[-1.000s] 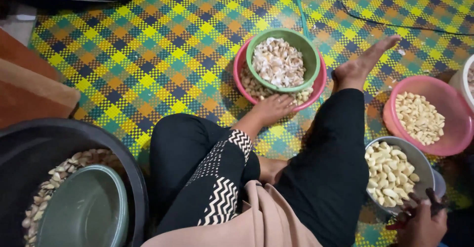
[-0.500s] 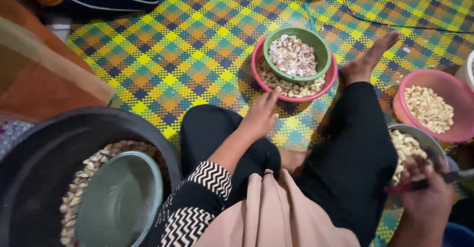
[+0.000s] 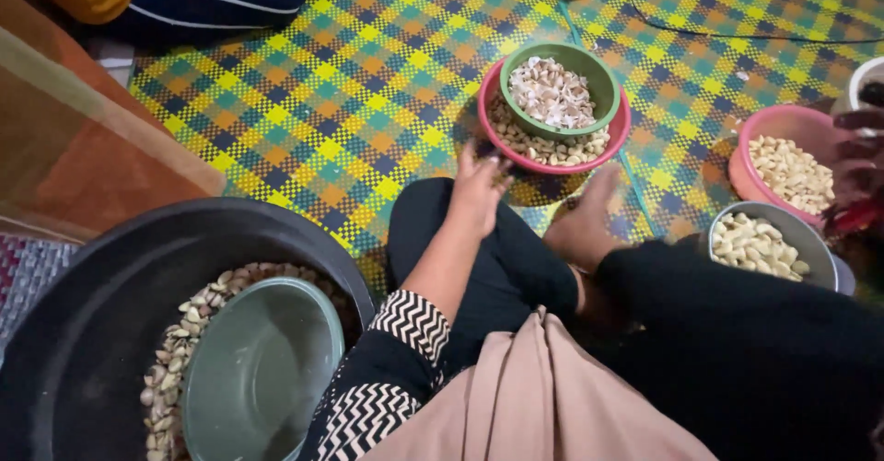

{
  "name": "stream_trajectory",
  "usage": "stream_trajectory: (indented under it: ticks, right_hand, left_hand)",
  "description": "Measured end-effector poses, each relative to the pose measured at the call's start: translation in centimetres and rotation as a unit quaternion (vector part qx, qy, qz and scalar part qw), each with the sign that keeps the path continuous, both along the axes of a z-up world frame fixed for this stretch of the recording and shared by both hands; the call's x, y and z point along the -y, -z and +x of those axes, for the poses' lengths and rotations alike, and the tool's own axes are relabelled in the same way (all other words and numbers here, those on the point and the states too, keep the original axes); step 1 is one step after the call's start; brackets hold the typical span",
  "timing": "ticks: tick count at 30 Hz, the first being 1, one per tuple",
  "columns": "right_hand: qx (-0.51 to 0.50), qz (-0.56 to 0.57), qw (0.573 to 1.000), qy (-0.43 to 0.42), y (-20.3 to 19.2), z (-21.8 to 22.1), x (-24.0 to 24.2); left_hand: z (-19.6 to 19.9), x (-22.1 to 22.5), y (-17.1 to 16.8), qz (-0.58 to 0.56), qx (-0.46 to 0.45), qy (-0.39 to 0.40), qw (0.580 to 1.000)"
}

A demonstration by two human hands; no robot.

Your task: The person is peeling garlic cloves by hand and separating them into different bowls while sitting on the floor.

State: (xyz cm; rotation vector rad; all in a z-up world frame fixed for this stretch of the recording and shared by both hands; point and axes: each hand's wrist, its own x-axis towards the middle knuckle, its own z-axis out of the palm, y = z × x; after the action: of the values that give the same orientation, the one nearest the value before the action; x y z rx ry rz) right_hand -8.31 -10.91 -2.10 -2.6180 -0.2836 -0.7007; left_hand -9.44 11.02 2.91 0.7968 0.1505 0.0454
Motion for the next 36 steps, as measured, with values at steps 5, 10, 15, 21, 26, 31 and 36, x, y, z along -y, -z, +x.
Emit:
stream_trajectory:
  ticks: [5, 10, 15, 21, 26, 31, 36]
  right_hand:
    - [-0.078, 0.245, 0.930, -0.261, -2.5, -1.8, -3.5]
    - [-0.013, 0.221, 0.938, -0.268, -5.0, -5.2, -5.4]
    - [-0.158, 0.164, 0.953, -0.200, -31.6, -1.6, 5.7]
    - [-0.216, 0.201, 0.935, -0.194, -28.0, 2.1, 3.3]
    - [-0.286, 0.172, 0.935, -0.122, -20.6, 5.0, 3.3]
    - [-0.368, -0.018, 0.926, -0.086, -9.1, 9.2, 1.8]
    - [-0.247, -0.130, 0.949, -0.146, 2.8, 13.9, 3.2]
  left_hand:
    - [-0.3, 3.9, 0.4, -0.026, 0.007, 0.059, 0.998]
    - [-3.3, 4.0, -6.4, 0.023, 0.033, 0.065, 0.997]
    - [-3.3, 1.7, -5.2, 0.056, 0.058, 0.034, 0.996]
    - [-3.4, 1.7, -5.9, -0.010, 0.043, 0.009, 0.999]
    - [1.0, 1.8, -8.5, -0.045, 0.057, -0.056, 0.996]
    - [4.4, 1.8, -11.6, -0.143, 0.094, -0.079, 0.982]
    - [12.3, 2.8, -9.0, -0.156, 0.040, -0.103, 0.982]
